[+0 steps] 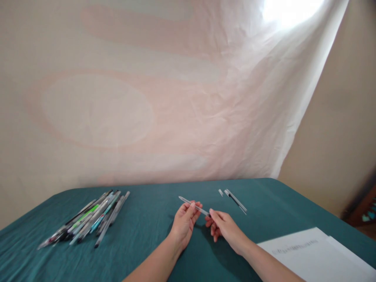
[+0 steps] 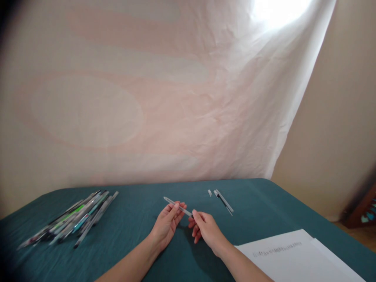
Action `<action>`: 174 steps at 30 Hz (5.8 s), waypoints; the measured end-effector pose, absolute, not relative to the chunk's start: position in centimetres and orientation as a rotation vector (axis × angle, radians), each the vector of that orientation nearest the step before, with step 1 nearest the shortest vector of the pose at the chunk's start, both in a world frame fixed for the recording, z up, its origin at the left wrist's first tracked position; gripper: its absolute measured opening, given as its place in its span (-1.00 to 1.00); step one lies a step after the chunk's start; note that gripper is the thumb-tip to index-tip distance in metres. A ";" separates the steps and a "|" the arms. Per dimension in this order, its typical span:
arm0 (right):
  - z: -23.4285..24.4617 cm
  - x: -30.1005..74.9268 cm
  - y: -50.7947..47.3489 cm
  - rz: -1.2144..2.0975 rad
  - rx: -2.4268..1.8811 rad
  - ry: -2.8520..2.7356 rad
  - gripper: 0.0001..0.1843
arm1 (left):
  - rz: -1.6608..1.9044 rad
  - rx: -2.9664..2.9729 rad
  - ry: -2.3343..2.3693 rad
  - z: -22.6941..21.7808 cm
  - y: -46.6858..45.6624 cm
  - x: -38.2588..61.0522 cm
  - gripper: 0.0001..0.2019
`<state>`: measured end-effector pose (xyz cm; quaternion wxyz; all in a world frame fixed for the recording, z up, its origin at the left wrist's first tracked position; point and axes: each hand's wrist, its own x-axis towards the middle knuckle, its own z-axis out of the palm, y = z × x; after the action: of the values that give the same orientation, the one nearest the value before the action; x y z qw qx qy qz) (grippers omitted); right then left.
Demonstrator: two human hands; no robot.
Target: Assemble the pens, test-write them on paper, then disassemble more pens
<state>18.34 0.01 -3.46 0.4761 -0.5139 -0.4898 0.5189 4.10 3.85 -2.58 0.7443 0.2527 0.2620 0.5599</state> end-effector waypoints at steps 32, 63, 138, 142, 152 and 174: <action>-3.4 18.2 -0.2 1.238 -1.270 -1.273 -0.52 | 1.246 0.617 0.559 -3.4 4.3 4.0 -0.84; -2.1 21.7 -0.3 1.013 -1.630 -1.808 -0.79 | 1.507 0.494 0.781 -3.1 6.1 2.8 -0.93; -1.9 27.2 9.6 0.140 -1.955 -1.845 -0.82 | 1.181 1.130 0.874 -2.7 3.5 3.7 -0.67; -2.2 26.8 9.4 0.035 -1.983 -1.909 -0.76 | 1.170 1.141 0.877 -2.8 3.6 3.7 -0.65; -2.2 26.4 8.9 -0.132 -2.136 -1.939 -0.87 | 1.131 1.184 0.913 -2.3 3.5 3.7 -0.59; 0.3 20.9 2.1 0.543 -1.611 -2.024 -0.71 | 1.119 1.203 0.877 -2.5 3.7 3.7 -0.58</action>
<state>20.92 2.13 0.27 0.2466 -0.5906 -0.7421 0.1992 3.70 3.68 -2.45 0.5970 0.5183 0.3778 0.4819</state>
